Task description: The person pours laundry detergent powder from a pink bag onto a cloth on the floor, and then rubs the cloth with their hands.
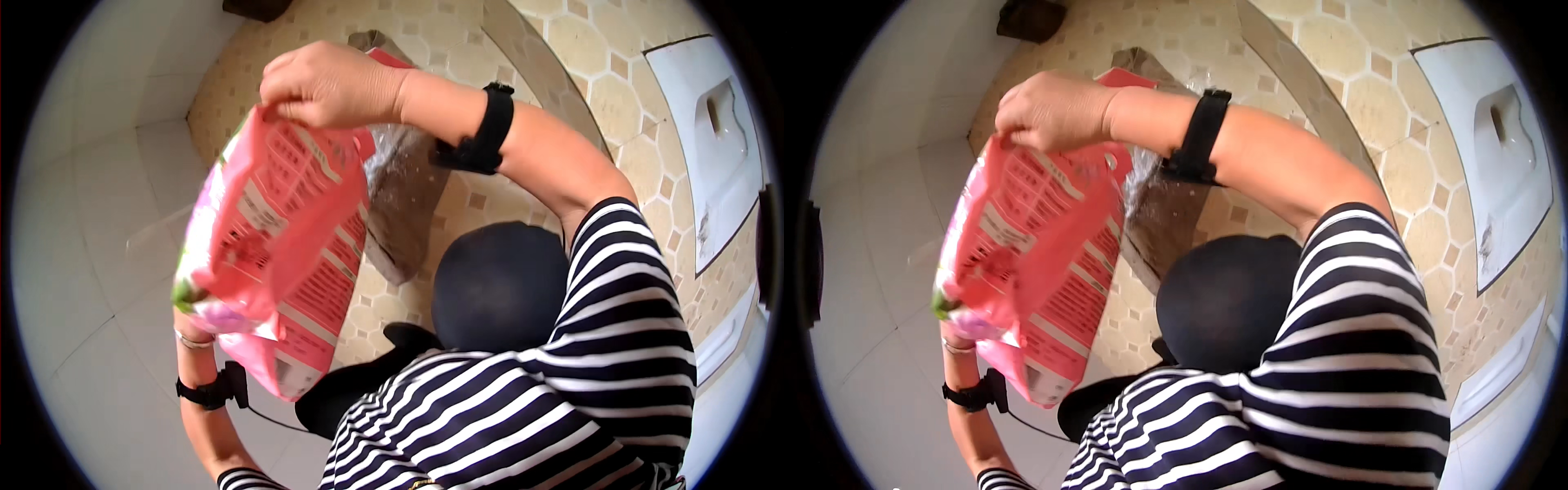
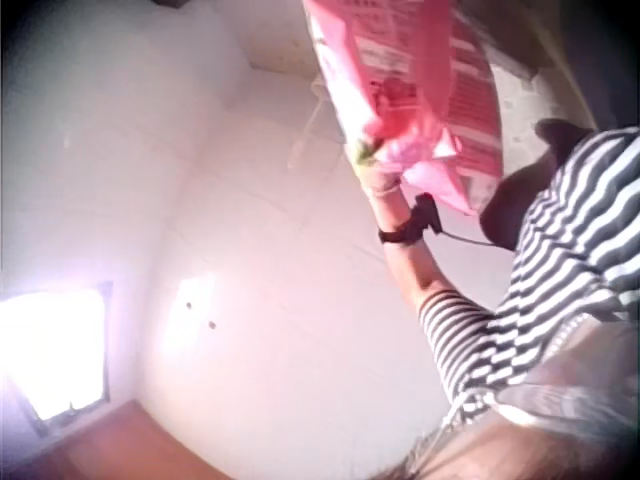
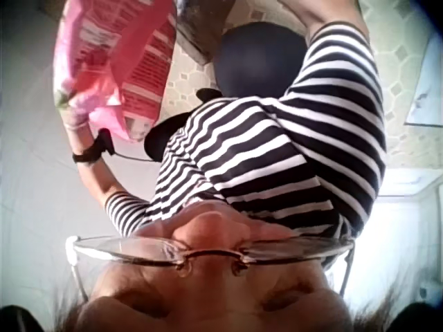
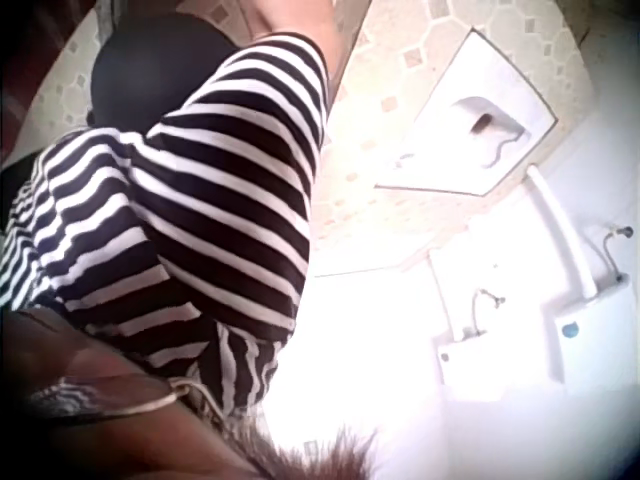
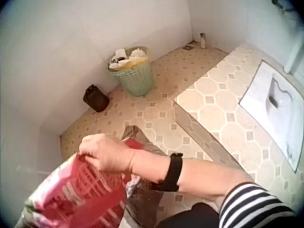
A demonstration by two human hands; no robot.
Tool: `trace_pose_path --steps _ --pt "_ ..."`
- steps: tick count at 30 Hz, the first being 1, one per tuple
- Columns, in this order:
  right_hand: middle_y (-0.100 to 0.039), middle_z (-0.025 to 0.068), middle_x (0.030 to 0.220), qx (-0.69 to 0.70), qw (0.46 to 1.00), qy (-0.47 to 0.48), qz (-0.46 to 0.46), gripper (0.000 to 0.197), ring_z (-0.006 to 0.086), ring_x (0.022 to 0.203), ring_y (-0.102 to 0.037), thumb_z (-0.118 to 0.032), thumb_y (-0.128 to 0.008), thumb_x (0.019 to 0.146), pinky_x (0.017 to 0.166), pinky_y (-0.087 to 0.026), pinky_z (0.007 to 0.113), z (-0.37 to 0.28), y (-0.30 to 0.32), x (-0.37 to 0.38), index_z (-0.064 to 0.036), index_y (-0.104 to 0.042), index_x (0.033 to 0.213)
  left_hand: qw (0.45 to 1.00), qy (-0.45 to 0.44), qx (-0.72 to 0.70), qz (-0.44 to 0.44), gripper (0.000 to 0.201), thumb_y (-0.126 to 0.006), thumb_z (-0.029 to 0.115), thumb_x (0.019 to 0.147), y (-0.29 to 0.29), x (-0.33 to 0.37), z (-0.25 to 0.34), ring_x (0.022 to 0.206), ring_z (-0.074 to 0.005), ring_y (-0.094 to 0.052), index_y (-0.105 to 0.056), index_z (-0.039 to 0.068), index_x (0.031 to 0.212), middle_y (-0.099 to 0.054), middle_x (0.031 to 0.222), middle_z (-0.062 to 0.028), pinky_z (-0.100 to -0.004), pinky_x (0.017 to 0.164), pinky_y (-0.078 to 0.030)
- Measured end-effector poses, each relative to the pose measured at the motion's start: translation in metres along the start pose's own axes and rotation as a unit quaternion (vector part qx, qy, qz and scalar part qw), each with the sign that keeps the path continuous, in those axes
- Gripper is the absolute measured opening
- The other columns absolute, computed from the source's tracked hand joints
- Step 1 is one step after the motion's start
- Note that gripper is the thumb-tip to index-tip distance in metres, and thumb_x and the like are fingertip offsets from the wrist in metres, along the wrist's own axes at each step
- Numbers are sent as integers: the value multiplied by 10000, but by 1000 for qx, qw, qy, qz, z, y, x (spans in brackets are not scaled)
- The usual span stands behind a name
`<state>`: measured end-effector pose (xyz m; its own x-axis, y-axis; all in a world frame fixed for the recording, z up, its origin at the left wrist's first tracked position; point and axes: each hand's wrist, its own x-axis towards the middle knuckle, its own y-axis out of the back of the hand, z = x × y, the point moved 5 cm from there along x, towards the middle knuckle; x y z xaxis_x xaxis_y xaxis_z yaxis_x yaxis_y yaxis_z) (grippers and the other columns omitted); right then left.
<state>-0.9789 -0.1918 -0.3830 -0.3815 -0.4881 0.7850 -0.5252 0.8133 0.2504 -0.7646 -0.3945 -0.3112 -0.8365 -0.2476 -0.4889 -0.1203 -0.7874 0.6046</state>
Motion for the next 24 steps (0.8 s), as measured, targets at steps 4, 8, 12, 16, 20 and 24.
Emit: trace_pose_path --steps 4,8,12,16,20,24 --pt "-557 56 754 9 998 11 -59 66 259 728 -568 -126 -591 748 608 -456 371 -24 -2 -10 -68 -586 780 993 -82 -80 -1 704 -725 304 678 1 -10 1 1056 -211 -518 -429 15 1246 -509 1189 -99 -361 900 -440" --pt "-569 39 755 -5 1000 26 -5 82 252 720 -575 -147 -600 739 588 -456 352 -36 0 5 -72 -587 772 999 -11 -38 -5 705 -723 308 680 16 -24 -21 1059 -211 -515 -425 17 1249 -507 1193 -98 -362 903 -438" --pt "-621 -12 901 -52 996 -37 -62 115 194 840 -604 -211 -577 786 672 -487 341 -3 7 16 -140 -643 848 999 -20 -30 -1 707 -720 311 682 20 -30 -13 1062 -211 -513 -421 19 1252 -504 1196 -97 -363 906 -435" --pt "-624 -8 902 -1 999 38 -8 125 193 855 -600 -192 -545 803 676 -489 337 -41 13 18 -148 -649 857 998 -35 -48 35 709 -718 314 684 25 -46 -17 1066 -211 -510 -418 21 1255 -501 1200 -95 -363 909 -433" --pt "-615 -18 939 -49 996 3 -80 140 208 865 -595 -198 -549 788 711 -482 331 -42 13 25 -149 -647 874 998 -17 -44 36 710 -715 318 686 32 -42 -35 1069 -212 -507 -414 23 1258 -498 1203 -94 -364 913 -430" --pt "-604 -4 873 -40 998 30 -31 103 218 821 -591 -150 -581 748 673 -474 339 -31 18 31 -116 -629 832 998 -27 -39 44 712 -712 321 688 26 -39 -23 1072 -212 -505 -410 25 1261 -495 1207 -93 -365 916 -428"
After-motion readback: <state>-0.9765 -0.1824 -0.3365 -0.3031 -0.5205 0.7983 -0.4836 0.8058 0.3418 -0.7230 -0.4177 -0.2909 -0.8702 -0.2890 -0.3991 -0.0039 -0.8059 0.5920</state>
